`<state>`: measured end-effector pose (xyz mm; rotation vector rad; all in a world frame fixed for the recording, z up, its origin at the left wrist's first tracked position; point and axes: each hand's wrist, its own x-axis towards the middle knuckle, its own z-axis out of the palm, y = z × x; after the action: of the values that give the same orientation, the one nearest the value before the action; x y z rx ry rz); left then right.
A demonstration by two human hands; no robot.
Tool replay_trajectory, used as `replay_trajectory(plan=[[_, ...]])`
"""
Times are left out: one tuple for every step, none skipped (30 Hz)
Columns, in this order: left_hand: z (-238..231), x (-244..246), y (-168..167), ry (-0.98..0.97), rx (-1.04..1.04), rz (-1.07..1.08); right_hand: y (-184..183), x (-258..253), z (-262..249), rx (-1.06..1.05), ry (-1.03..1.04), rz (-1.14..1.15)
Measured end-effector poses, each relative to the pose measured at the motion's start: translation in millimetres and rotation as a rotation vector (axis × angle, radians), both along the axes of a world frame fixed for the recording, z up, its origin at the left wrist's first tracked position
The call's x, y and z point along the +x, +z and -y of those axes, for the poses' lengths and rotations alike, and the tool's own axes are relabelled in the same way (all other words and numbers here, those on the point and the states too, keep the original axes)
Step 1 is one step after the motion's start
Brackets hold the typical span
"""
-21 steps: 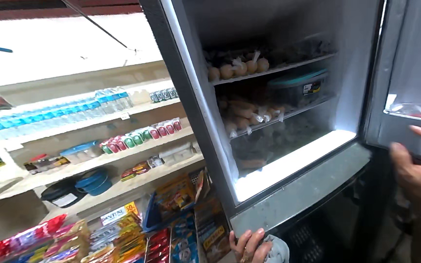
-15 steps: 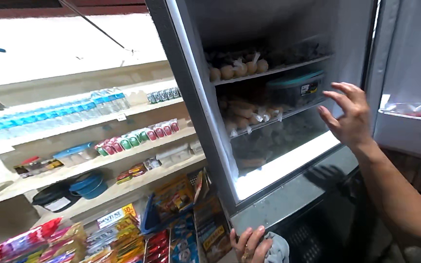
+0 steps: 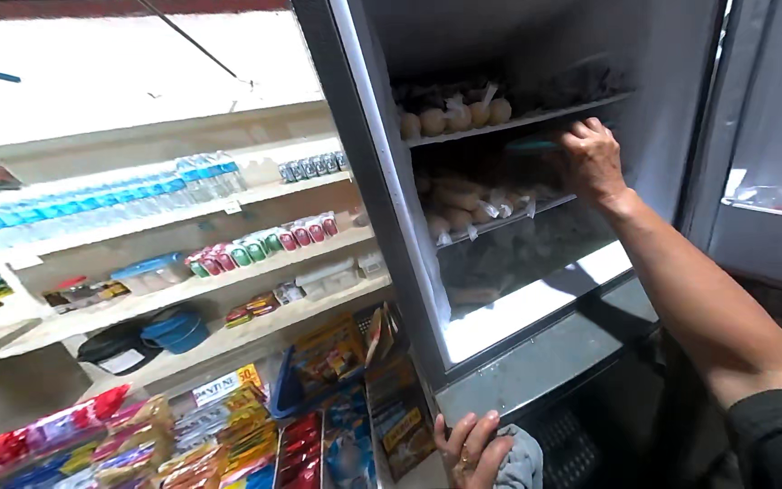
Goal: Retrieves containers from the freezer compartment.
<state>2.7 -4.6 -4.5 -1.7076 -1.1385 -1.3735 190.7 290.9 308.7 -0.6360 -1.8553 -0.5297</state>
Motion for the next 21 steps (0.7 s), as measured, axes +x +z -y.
replay_trajectory(plan=[[0,0,0,-0.002,-0.002,-0.004,2,6,0,-0.003,0.029,-0.005],[0,-1,1,-0.002,-0.004,-0.009,4,12,0,-0.009,0.062,-0.011],[0,-1,1,-0.005,-0.002,-0.013,6,19,1,-0.025,0.097,-0.01],[0,-1,1,-0.007,0.0,-0.017,9,27,3,-0.043,0.132,-0.006],[0,-1,1,-0.008,0.001,-0.02,10,35,3,-0.057,0.165,-0.003],[-1,-1,1,-0.01,0.002,-0.021,10,43,0,-0.068,0.198,0.0],[-1,-2,1,-0.013,0.003,-0.02,11,50,-3,-0.071,0.228,0.006],[-1,-2,1,-0.012,0.003,-0.02,11,56,-4,-0.071,0.249,0.017],[-1,-2,1,-0.013,0.002,-0.02,10,60,-3,-0.076,0.251,0.035],[-2,-2,1,-0.014,0.003,-0.02,10,63,1,-0.088,0.222,0.068],[-2,-2,1,-0.016,0.007,-0.018,11,64,7,-0.103,0.17,0.118],[-3,-1,1,-0.015,0.012,-0.015,12,64,13,-0.108,0.109,0.18],[-3,-1,1,-0.014,0.017,-0.015,12,62,20,-0.103,0.046,0.241],[-4,-1,1,-0.014,0.022,-0.017,11,58,26,-0.09,-0.022,0.293],[-4,-1,1,-0.014,0.028,-0.016,9,52,30,-0.07,-0.092,0.342],[-5,-1,0,-0.014,0.031,-0.015,7,45,34,-0.051,-0.147,0.384],[-5,-1,0,-0.012,0.032,-0.015,4,39,34,-0.031,-0.18,0.42],[-5,-1,0,-0.012,0.032,-0.016,1,33,32,-0.008,-0.217,0.453],[-5,-2,0,-0.015,0.03,-0.017,-2,28,29,0.019,-0.253,0.478],[-6,-2,0,-0.018,0.032,-0.018,-4,24,26,0.05,-0.287,0.486],[-6,-2,0,-0.018,0.032,-0.021,-4,23,23,0.075,-0.309,0.489]])
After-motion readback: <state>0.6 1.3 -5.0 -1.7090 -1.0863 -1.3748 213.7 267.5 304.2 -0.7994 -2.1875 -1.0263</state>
